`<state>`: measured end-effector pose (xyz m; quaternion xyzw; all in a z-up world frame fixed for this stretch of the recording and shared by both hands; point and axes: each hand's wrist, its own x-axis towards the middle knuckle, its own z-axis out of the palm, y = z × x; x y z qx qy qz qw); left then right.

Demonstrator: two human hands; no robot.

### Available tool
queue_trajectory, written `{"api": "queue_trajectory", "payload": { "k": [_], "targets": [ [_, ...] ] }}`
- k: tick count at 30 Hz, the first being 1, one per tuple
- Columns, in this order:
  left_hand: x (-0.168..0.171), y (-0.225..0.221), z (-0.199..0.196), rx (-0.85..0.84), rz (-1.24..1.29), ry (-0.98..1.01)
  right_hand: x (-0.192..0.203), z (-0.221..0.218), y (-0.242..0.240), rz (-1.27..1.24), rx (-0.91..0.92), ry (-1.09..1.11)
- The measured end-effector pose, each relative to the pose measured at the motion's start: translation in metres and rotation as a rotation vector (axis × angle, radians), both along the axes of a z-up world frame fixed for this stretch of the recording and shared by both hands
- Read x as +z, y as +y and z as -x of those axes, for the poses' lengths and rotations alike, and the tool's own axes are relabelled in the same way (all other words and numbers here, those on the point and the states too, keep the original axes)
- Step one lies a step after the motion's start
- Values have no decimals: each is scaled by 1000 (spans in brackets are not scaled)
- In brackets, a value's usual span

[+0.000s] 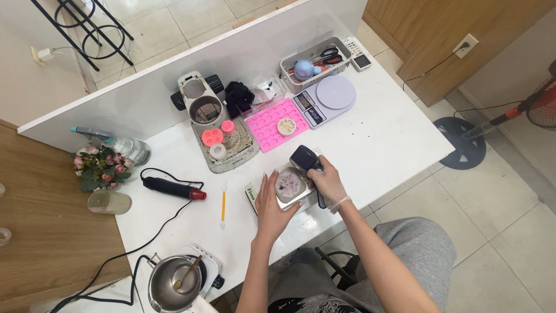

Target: Using a heat gun to heat or dry a candle container filled with wax and dried flowers.

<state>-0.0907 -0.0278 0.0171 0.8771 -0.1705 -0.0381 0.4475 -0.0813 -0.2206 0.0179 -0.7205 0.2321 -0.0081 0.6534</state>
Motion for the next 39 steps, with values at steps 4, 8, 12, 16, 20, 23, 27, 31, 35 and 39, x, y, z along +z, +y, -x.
{"api": "queue_trajectory", "payload": {
  "k": [4,8,12,16,20,23,27,31,35,39],
  "targets": [
    [-4,-1,-2,37,0,38,8,-4,2,19,15,30],
    [-2,-2,-2,74,19,32,8,-1,1,11,21,58],
    [1,-5,-3,43,-6,64,3,0,2,-2,-10,47],
    [-1,-8,-3,51,5,48,4,1,3,-3,-31,47],
    [-7,-8,-3,73,57,8,3,1,3,-6,-30,87],
    [-9,-5,-6,74,56,12,7,2,3,31,-10,95],
    [-2,-6,-11,50,72,22,3,3,3,89,3,100],
    [-8,-5,-17,7,57,5,-1,5,2,55,-13,83],
    [-12,-4,-18,-43,43,-52,0,5,2,-1,-17,80],
    [-9,-4,-21,-77,13,-17,-1,9,3,-23,-22,66]
  ]
}}
